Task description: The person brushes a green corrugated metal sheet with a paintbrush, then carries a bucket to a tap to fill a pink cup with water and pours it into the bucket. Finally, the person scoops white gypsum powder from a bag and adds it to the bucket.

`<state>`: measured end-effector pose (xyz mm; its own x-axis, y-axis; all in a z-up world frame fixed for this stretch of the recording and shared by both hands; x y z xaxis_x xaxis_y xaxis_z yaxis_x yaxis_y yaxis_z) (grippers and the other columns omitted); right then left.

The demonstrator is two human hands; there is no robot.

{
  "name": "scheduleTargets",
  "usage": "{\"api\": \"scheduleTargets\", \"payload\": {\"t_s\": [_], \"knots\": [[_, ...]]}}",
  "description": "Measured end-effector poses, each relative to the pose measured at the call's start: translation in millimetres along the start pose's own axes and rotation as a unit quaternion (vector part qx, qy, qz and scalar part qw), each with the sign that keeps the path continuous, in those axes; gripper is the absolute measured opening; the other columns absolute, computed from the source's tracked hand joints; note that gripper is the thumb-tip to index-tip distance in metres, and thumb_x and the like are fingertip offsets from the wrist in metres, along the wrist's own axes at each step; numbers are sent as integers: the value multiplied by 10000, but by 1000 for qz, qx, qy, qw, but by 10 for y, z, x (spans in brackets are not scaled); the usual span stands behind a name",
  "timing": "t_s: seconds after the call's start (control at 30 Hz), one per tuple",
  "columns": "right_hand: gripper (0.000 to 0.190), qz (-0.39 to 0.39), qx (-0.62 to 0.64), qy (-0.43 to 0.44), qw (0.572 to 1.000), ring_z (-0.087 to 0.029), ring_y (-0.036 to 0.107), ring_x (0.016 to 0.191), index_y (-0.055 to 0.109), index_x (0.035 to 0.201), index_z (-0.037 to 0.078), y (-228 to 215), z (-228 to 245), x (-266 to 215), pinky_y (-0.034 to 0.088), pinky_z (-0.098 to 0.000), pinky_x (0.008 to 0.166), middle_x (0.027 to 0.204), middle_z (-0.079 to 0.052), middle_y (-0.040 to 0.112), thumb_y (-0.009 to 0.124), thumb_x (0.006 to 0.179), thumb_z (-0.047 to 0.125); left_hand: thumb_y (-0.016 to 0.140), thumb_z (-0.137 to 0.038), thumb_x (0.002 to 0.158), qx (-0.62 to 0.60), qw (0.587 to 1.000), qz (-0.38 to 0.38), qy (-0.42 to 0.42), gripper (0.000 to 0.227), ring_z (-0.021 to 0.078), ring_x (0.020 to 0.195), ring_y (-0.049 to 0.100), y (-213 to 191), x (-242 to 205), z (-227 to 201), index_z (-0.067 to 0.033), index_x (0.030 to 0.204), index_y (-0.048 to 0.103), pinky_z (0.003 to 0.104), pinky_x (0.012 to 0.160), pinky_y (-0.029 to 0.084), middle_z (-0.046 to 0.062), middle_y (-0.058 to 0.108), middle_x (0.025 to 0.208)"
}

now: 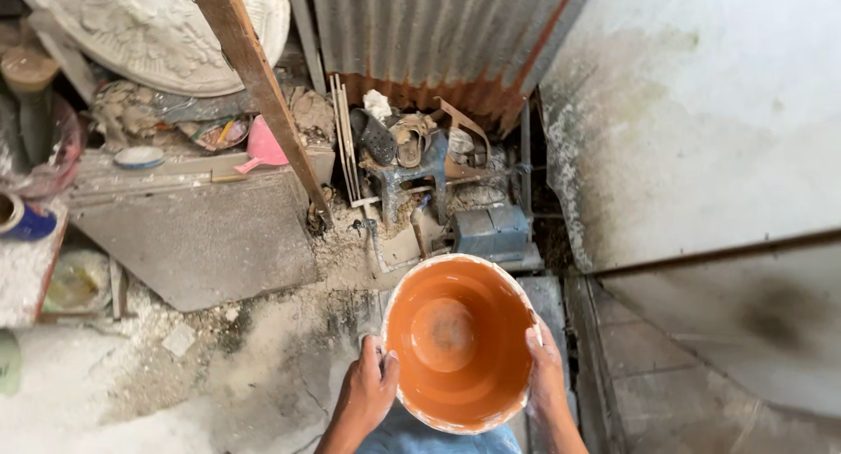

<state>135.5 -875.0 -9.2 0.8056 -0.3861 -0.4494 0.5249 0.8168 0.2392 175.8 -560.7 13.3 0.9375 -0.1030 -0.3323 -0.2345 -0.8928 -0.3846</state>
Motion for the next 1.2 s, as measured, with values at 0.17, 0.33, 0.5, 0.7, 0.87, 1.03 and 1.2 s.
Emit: {"api": "scheduleTargets", "payload": {"t_s": [0.17, 0.33, 0.5, 0.7, 0.87, 1.03, 1.2], "knots": [[563, 44, -59, 30, 997, -210, 578, 1286, 508, 1484, 52, -108, 473, 458, 434, -363, 1080, 1422, -97, 614, 574, 986, 305, 562, -211, 967, -20, 997, -70, -31, 207, 448, 754, 678, 328, -65, -238, -80, 1095, 465, 517, 638, 500, 206, 678, 790], [547, 85, -116, 61, 988, -200, 578, 1292, 516, 1475, 53, 21, 683, 750, 435, -355, 1081, 1420, -88, 617, 566, 990, 299, 569, -216, 960, -37, 990, -123, -62, 230, 458, 758, 677, 423, -198, -334, -75, 1107, 460, 526, 647, 499, 219, 687, 763], [540, 174, -141, 46, 974, -216, 571, 1298, 521, 1474, 33, 432, 708, 715, 431, -358, 1089, 1422, -102, 618, 566, 998, 283, 551, -215, 976, -76, 978, -154, -118, 206, 461, 760, 678, 373, -386, -132, -69, 1087, 457, 534, 649, 501, 232, 678, 756], [538, 241, -146, 64, 957, -226, 561, 1307, 513, 1470, 38, 1006, 219, 630, 427, -377, 1094, 1436, -95, 607, 559, 992, 280, 573, -204, 947, -62, 957, -269, -91, 220, 467, 780, 672, 165, -590, 528, -73, 1083, 461, 547, 639, 491, 250, 672, 784], [531, 315, -169, 132, 924, -235, 575, 1299, 513, 1462, 59, 1669, -748, 670, 434, -409, 1087, 1423, -108, 619, 563, 976, 266, 578, -260, 958, -119, 933, -263, -213, 270, 441, 793, 708, 261, -758, 1907, -90, 1112, 435, 520, 681, 536, 240, 666, 795], [504, 366, -224, 163, 889, -218, 578, 1281, 545, 1446, 39, 2065, -1612, 801, 426, -383, 1093, 1413, -99, 637, 575, 986, 245, 625, -270, 889, -77, 874, -441, -190, 357, 466, 807, 690, 393, -1038, 2691, -92, 1139, 443, 536, 653, 525, 223, 688, 833], [500, 377, -322, 139, 857, -213, 577, 1252, 604, 1411, 24, 1940, -2186, 1305, 428, -363, 1082, 1363, -92, 656, 620, 983, 281, 591, -341, 906, -132, 831, -450, -299, 501, 423, 844, 722, 969, -1005, 3337, -81, 1267, 361, 497, 703, 548, 216, 713, 926]]}}
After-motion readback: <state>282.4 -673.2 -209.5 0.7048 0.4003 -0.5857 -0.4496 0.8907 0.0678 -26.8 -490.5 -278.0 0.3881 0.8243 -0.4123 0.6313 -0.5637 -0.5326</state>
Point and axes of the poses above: each hand's wrist, its own x-axis towards the middle knuckle, its own y-axis out of the palm, z = x × y, the point moved 8 cm from there along x, towards the middle knuckle
